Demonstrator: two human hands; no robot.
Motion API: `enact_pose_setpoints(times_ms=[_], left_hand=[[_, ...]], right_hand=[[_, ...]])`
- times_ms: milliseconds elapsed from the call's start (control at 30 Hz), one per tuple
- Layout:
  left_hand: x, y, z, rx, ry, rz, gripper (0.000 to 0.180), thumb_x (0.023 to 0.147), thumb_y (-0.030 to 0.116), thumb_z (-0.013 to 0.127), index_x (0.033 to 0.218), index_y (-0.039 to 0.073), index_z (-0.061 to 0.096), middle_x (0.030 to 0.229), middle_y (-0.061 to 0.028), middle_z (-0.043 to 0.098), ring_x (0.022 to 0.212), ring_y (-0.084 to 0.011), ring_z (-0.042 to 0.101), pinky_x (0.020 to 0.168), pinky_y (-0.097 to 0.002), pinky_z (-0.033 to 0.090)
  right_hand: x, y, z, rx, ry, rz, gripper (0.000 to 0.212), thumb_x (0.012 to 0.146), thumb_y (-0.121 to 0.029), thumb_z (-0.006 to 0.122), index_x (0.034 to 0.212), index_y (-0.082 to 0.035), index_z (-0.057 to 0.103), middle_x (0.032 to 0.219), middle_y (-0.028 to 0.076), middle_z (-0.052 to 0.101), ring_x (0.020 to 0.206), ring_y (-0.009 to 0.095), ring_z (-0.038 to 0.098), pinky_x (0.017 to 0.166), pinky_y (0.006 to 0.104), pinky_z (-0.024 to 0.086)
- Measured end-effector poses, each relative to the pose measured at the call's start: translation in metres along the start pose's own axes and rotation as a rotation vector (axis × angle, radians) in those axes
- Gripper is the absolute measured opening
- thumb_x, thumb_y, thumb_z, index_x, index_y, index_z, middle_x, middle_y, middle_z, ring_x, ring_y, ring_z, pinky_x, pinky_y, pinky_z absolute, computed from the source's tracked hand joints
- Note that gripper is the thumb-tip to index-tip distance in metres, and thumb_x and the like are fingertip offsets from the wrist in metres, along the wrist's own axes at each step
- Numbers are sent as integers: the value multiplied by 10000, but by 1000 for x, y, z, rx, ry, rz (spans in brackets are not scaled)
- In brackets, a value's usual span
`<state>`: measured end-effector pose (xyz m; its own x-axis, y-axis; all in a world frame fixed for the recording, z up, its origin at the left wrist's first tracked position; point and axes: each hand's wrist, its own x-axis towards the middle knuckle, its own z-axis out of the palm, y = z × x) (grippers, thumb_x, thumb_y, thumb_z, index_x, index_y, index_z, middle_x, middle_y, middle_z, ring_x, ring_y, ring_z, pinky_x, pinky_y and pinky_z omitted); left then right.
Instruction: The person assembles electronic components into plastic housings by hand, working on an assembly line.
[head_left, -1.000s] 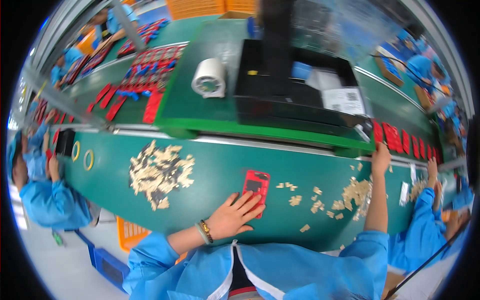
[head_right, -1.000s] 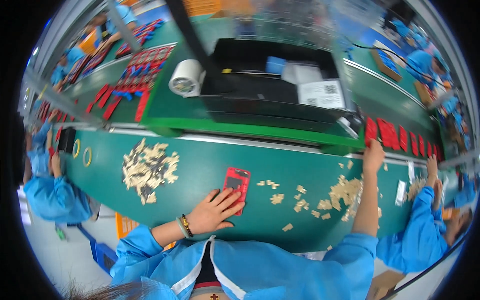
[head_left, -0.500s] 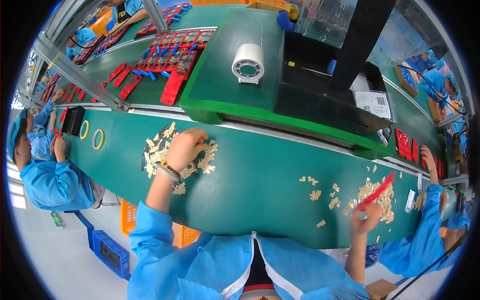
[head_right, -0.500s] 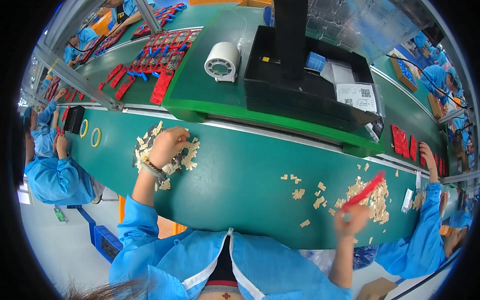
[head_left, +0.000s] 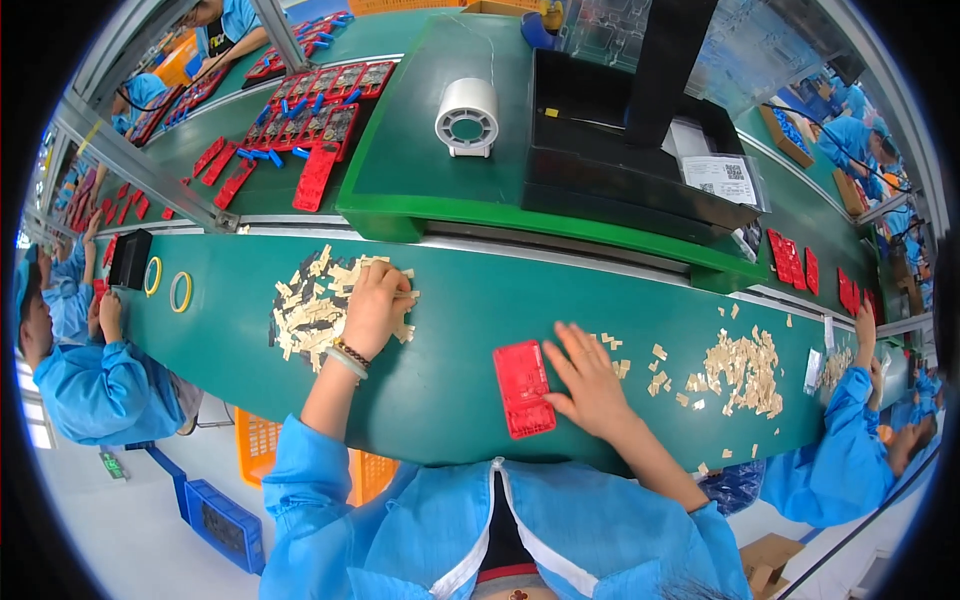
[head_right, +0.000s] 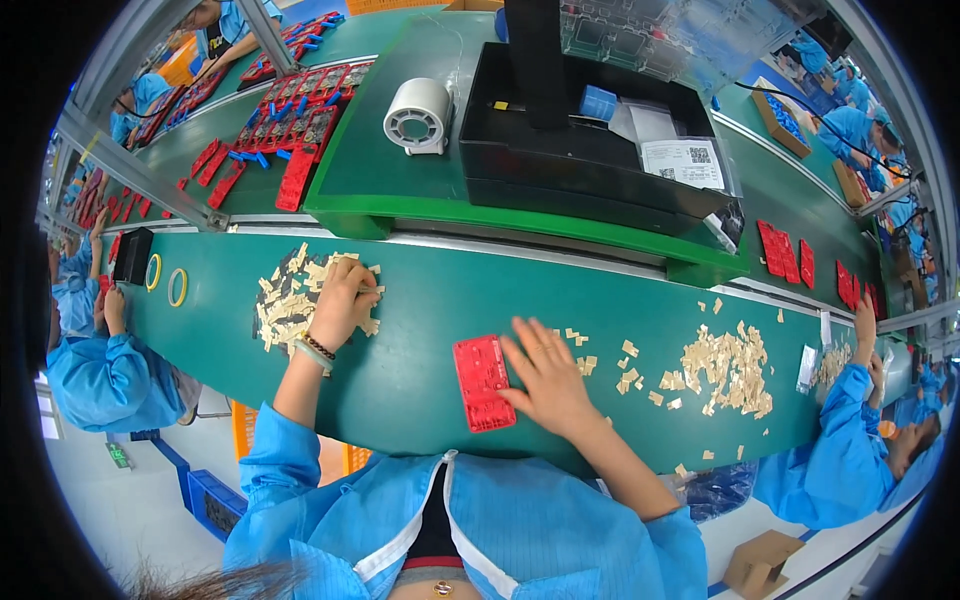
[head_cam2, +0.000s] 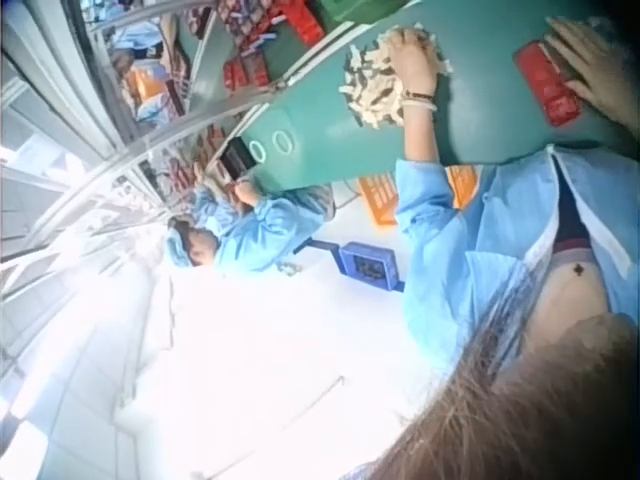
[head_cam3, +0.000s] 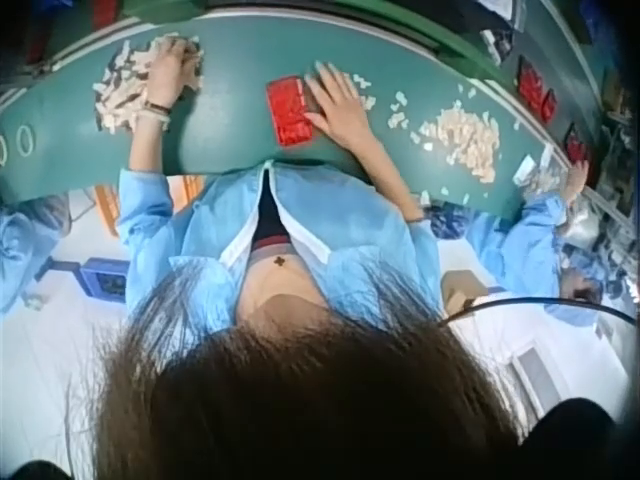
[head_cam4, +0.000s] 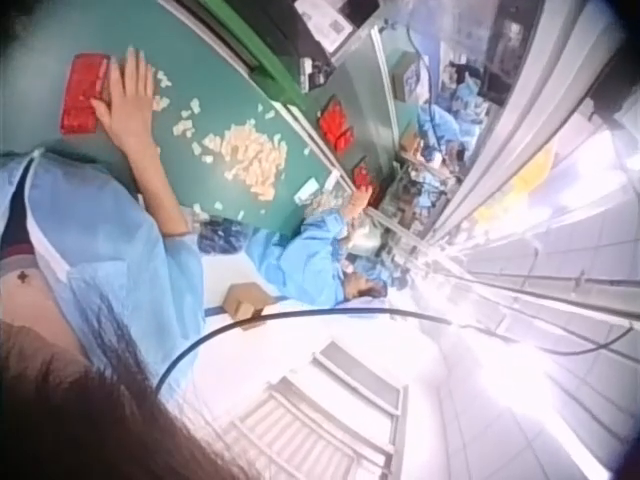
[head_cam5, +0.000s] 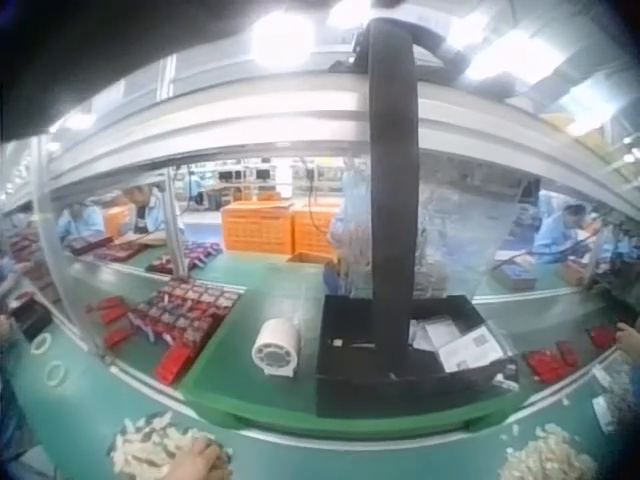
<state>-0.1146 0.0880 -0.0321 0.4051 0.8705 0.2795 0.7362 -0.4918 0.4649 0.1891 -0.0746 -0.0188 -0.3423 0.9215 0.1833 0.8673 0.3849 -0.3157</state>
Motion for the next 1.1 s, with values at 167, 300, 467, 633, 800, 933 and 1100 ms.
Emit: enact_pose_setpoints(times_ms=[167,300,467,633,800,933,1100], left_hand=[[-6,-8,-1,-148,-29,35,164,752,-54,648,880,4,563,919,-107,552,928,-290,542,830,-353,452],[-3,28,-17,-360,38,-126,201,778,-78,618,953,21,615,860,-105,548,821,-264,573,708,-319,471],[-3,82,18,-1241,-61,-331,85,890,-16,612,973,-3,625,923,-89,679,807,-150,647,792,-280,523],[-11,144,55,-1854,-57,-489,75,896,39,636,962,5,627,918,-74,675,807,-153,641,767,-278,517],[-15,138,50,-1287,-239,-333,62,895,26,636,942,-8,657,859,-15,645,789,-81,598,725,-204,478],[-13,145,40,-1296,-389,-315,82,903,28,630,957,-15,673,877,-31,668,797,-83,602,736,-218,498],[-14,147,35,-1061,-210,11,118,853,30,654,961,-8,680,981,-85,674,989,-189,611,825,-281,493]], right_hand=[[-50,45,-5,-215,-79,304,755,801,-372,676,1404,-22,388,1512,199,280,1407,379,251,1150,526,175],[-66,49,-16,-295,100,438,677,791,-278,692,1342,30,446,1490,203,323,1404,394,254,1143,554,164],[-6,1,-8,520,284,263,532,780,-131,721,1271,-38,540,1212,137,573,1079,300,572,931,393,459],[49,-23,3,1351,475,363,329,850,21,656,1166,2,566,1025,81,611,926,131,604,811,265,503],[40,-6,-14,1146,428,375,244,844,27,664,1076,6,589,949,54,617,827,124,622,765,251,519],[37,-10,-24,566,540,173,209,789,5,704,987,-30,651,890,82,626,765,164,636,653,266,522],[30,-17,-27,340,548,53,165,770,-9,719,928,-24,676,873,108,636,727,184,633,612,260,516]])
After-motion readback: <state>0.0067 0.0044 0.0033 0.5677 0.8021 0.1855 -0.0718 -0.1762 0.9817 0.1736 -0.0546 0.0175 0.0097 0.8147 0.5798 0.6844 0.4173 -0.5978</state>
